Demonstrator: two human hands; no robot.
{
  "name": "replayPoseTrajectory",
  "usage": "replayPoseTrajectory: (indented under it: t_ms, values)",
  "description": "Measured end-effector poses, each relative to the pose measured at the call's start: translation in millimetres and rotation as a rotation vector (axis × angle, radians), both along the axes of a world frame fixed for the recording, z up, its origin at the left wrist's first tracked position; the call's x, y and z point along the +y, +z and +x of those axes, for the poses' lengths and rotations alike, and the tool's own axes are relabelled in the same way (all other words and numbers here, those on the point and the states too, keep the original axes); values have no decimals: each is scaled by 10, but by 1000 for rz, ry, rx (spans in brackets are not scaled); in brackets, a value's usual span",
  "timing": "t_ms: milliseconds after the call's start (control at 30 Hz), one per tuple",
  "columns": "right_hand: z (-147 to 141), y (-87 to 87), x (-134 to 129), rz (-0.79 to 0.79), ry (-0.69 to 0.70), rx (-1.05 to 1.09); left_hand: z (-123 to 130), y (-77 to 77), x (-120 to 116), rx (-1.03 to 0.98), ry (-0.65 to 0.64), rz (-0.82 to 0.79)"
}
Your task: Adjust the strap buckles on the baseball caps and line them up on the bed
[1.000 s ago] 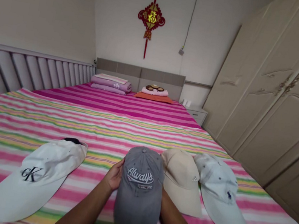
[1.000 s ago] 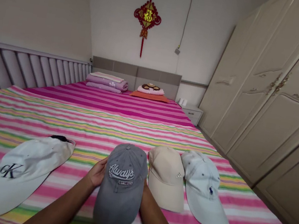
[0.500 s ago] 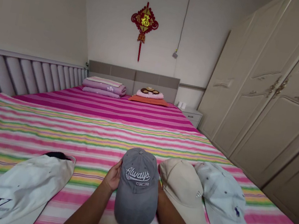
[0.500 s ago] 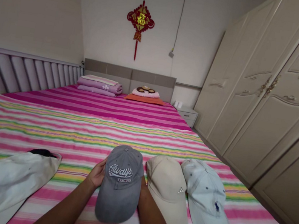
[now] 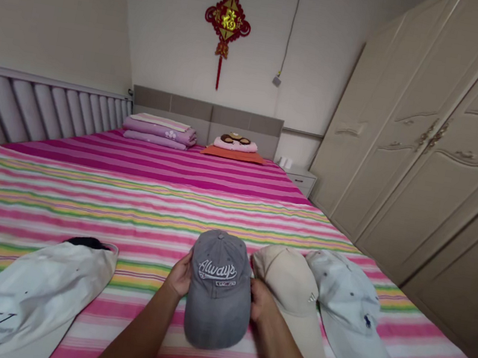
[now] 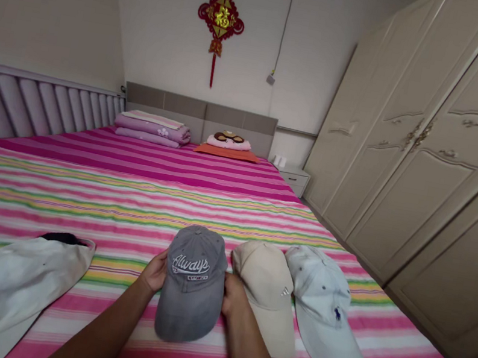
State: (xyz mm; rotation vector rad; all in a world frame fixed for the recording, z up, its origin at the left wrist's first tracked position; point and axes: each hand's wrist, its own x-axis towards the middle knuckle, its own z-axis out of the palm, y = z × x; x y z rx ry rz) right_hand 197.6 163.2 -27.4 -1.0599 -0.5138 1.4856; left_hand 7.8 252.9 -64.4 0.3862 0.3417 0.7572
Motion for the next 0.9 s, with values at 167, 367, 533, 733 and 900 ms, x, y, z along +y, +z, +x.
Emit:
replayPoseTrajectory:
  t_ms: [167, 367, 533, 733, 900]
  values:
    - [-12, 23, -227, 16, -48, 5, -3, 81, -55, 39, 9, -2]
    - [-65, 17, -144, 149, -296, -146, 48, 252, -183, 101, 15, -22]
    - [-70, -107, -47, 173, -515, -350, 102, 343, -237, 199, 5, -67]
    - [-86, -278, 3, 125, -610, -488, 135, 365, -228, 389, 117, -105]
    - [-126, -301, -16, 90, -676, -615, 192, 372, -275, 506, 302, -58]
